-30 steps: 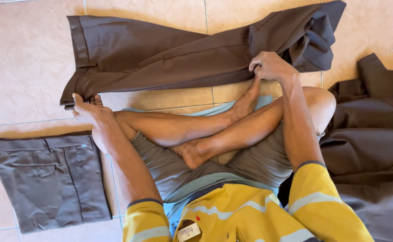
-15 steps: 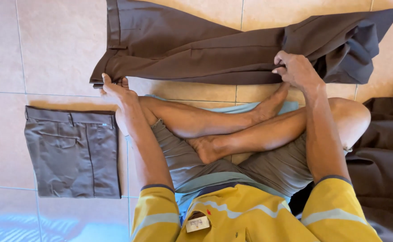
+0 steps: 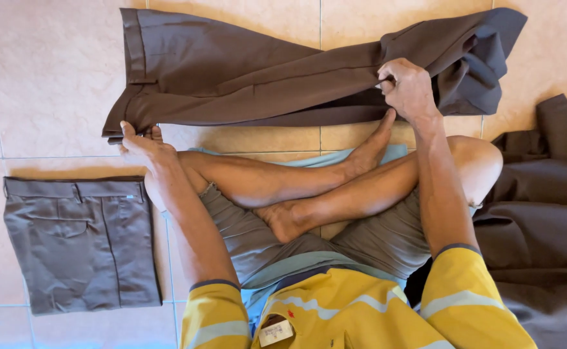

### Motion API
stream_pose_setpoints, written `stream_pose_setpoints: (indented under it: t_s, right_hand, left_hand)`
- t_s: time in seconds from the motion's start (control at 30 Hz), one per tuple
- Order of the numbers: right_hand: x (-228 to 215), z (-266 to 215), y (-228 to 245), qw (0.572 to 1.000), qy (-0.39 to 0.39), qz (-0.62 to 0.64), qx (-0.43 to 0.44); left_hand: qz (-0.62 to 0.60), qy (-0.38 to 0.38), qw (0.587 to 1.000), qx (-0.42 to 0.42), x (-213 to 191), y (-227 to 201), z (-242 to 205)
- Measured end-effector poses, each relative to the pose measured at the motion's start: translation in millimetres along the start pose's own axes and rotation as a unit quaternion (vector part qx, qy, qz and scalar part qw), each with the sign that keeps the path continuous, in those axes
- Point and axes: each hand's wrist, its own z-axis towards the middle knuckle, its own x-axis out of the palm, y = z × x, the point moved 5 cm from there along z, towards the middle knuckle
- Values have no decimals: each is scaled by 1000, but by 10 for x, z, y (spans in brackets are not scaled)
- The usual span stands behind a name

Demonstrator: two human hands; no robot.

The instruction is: Folding brown trousers on a tiled floor and stacking them neatly.

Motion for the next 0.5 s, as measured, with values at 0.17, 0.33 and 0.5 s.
stream_pose_setpoints:
  t_s: [0.17,0.33,0.5]
  right_hand:
    - [-281,85,215,986,-78,141,31]
    - [-254,98,190,991,-95,95,-24]
    - [-130,32,111,999,-14,25,-21]
  left_hand:
    - [-25,6,1000,-9,67,-84,-172]
    - [-37,6,999,-4,53,-96,-161]
    - [-23,-1,1000,14,98,-159,-302]
